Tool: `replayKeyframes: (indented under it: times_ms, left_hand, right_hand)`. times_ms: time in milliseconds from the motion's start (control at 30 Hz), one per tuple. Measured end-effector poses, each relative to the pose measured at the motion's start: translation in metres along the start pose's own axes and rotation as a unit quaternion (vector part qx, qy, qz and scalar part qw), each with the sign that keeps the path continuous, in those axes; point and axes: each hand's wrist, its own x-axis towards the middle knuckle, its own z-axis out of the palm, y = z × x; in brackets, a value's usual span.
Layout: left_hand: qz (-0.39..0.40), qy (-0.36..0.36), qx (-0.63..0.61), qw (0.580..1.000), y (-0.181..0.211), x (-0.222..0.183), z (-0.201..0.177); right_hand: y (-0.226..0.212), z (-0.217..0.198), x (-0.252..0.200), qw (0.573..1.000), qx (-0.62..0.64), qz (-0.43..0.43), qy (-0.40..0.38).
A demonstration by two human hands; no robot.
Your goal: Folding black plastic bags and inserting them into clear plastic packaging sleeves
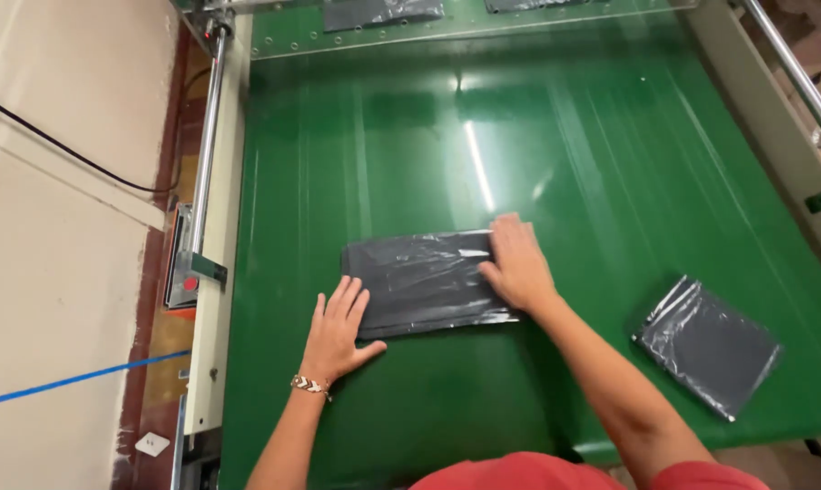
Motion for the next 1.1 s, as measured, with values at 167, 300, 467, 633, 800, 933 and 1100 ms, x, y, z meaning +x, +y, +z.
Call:
replayKeyframes:
  times_ms: [167,300,467,633,800,933,1100]
  left_hand:
    - [0.213,0.132,0.109,0.962,0.012,0.005,0.034]
    - [0.231,-0.100,-0.173,0.952,0.088,-0.009,-0.020]
    - [-0.022,-0.310,-0.552,0.774,0.085,0.022,-0.041]
    - [-0.169,-0.183,-0.611,0.752,0.048,0.002,0.091]
    - [-0.210,-0.006,-0.251,0.945,0.097,0.016,0.048]
    - [-0.233,-0.007,-0.185,0.955,0.111,0.030,0.041]
    - [-0.289,-0.061,-0.134,0.946,0.128,0.060,0.017]
  right_hand:
    - [-0.145,0.013,-0.041,0.978,0.128,-0.162,-0.007]
    - [-0.171,0.029,-0.124,0.953,0.218,-0.181,0.103]
    - [-0.148,-0.010,-0.202,0.868,0.487,0.027,-0.094]
    - [-0.124,0.008,-0.190,0.625,0.620,0.473,-0.032]
    - [-0.106,0.011,-0.165,0.375,0.754,0.539,-0.019]
    - [-0.084,-0.001,-0.179,0.410,0.740,0.523,-0.101]
    - [-0.087,-0.013,-0.197,0.564,0.684,0.463,-0.014]
